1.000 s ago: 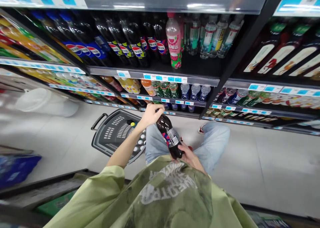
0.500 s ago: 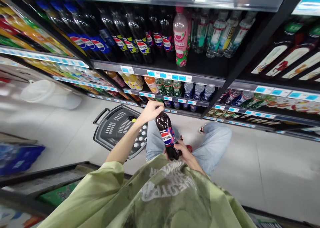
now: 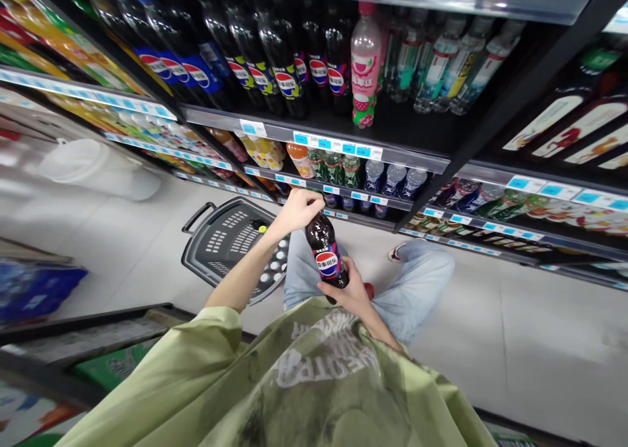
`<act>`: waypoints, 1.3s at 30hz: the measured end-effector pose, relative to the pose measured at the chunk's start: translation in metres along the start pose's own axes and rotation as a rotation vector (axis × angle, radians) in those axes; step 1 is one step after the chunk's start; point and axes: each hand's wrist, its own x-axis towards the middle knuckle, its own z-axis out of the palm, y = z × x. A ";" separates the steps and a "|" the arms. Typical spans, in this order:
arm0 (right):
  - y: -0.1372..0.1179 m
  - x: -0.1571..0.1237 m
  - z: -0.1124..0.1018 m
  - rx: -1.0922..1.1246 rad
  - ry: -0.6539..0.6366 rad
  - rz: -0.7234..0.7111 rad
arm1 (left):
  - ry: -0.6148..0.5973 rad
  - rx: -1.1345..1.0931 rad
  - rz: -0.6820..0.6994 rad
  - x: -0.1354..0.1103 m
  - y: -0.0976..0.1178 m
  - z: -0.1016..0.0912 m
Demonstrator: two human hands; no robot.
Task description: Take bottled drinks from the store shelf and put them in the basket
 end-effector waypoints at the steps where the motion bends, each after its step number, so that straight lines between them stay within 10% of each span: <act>1: -0.002 0.001 -0.001 -0.025 -0.001 -0.009 | -0.002 0.016 0.000 0.000 0.001 0.000; 14: 0.009 -0.006 -0.010 0.566 -0.585 0.276 | -0.105 -0.113 0.161 0.001 0.011 0.002; 27: -0.020 -0.003 -0.006 -0.147 0.008 -0.048 | -0.016 0.048 0.117 -0.003 0.033 0.005; 39: -0.011 -0.014 -0.009 0.616 -0.583 0.321 | -0.164 -0.070 0.189 0.000 0.029 0.013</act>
